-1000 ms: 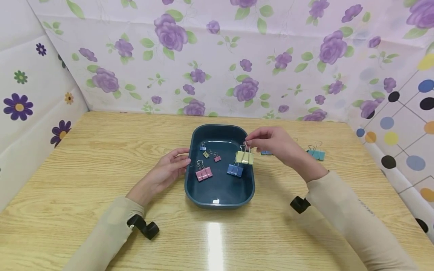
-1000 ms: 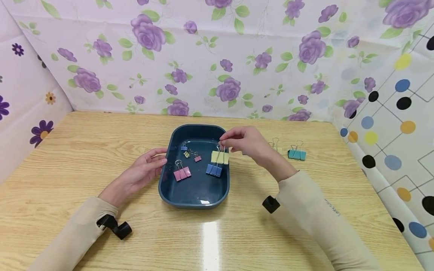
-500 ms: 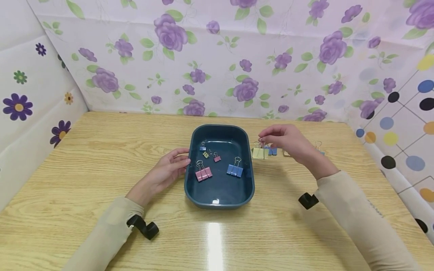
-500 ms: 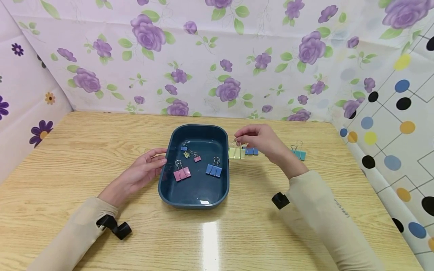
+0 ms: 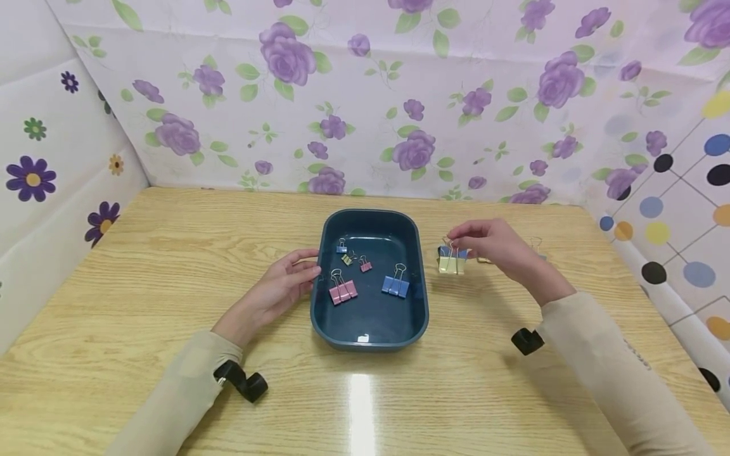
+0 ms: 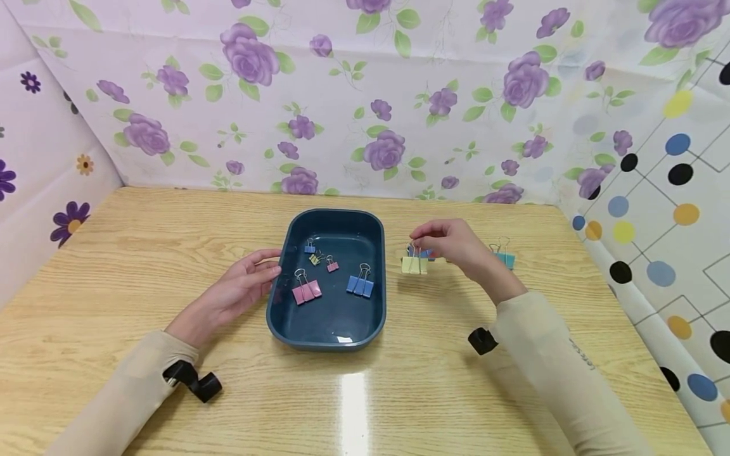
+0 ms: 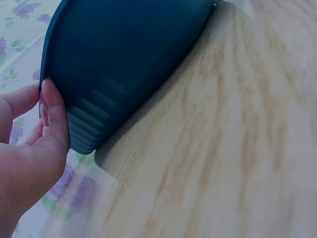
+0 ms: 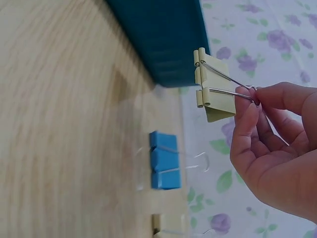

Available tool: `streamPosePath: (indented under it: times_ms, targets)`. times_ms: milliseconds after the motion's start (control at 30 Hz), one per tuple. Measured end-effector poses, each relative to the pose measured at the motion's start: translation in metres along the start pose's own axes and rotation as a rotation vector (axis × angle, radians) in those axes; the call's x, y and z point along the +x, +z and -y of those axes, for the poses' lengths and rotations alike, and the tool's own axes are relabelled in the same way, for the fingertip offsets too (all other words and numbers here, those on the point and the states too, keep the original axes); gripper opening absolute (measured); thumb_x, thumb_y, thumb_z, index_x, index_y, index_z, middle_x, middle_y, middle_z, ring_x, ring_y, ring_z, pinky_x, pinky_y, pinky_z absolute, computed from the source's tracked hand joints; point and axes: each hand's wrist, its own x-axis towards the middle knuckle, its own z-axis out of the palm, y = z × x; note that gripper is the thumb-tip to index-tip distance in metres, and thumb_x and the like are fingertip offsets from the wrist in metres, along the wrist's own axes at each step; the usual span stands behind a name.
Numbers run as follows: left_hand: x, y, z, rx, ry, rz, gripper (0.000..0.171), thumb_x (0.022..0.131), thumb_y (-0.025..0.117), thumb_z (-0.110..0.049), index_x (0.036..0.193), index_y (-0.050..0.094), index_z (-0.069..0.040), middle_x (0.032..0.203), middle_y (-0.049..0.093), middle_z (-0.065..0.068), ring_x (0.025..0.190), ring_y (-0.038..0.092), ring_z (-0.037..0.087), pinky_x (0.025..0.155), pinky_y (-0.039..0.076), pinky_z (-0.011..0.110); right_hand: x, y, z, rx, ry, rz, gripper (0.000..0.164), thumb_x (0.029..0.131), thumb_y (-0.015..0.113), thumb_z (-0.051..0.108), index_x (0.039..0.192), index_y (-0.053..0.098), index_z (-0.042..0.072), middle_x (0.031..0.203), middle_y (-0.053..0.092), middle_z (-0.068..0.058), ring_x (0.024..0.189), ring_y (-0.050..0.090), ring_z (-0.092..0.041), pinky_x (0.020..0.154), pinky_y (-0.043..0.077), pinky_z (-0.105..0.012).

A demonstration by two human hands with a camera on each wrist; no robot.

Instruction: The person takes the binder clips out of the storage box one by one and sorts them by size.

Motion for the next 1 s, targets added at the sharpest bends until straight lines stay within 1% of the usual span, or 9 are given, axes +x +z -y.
streamPosePath:
  times_ms: [233,400,667,867,1000]
  targets:
    - [0.0,0.001,0.0,-0.014,0.004,0.001,0.041,0.096,0.051,0.004,0.135,0.037,0.004,0.107,0.055,0.01,0.088,0.059,0.014,0.08,0.05,0.025,0.001,-0.001,-0.017,0.007,0.035,0.009,0.031,0.098,0.058,0.017,0.12,0.059,-0.005,0.114,0.063,-0.016,0.097,0.06,-0.019,0.089,0.048,-0.045]
    - [0.0,0.001,0.0,-0.023,0.0,0.0,0.041,0.096,0.051,0.004,0.134,0.037,0.004,0.105,0.055,0.01,0.087,0.058,0.013,0.078,0.05,0.024,0.004,-0.002,-0.027,0.007,0.052,0.018,0.032,0.098,0.057,0.017,0.122,0.059,-0.005,0.114,0.063,-0.017,0.098,0.061,-0.02,0.09,0.047,-0.046]
    - [0.0,0.001,-0.001,-0.008,-0.008,0.002,0.045,0.096,0.052,0.003,0.137,0.035,0.005,0.108,0.055,0.011,0.09,0.059,0.016,0.082,0.05,0.026,0.008,0.0,-0.037,0.012,0.062,0.052,0.033,0.098,0.057,0.017,0.123,0.058,-0.005,0.113,0.063,-0.019,0.098,0.062,-0.019,0.088,0.048,-0.043]
    - [0.001,0.0,0.0,-0.008,0.003,0.007,0.044,0.096,0.051,0.004,0.137,0.035,0.007,0.105,0.056,0.01,0.089,0.059,0.016,0.081,0.05,0.026,0.008,0.0,-0.038,0.006,0.05,0.049,0.033,0.098,0.057,0.016,0.122,0.058,-0.006,0.111,0.064,-0.019,0.096,0.062,-0.018,0.085,0.051,-0.04]
    - [0.0,0.0,0.0,-0.007,0.011,0.008,0.044,0.096,0.051,0.005,0.136,0.035,0.007,0.104,0.057,0.009,0.088,0.059,0.015,0.081,0.05,0.026,0.008,-0.001,-0.039,0.011,0.059,0.048,0.032,0.098,0.057,0.015,0.122,0.058,-0.006,0.111,0.064,-0.018,0.096,0.062,-0.017,0.085,0.051,-0.04]
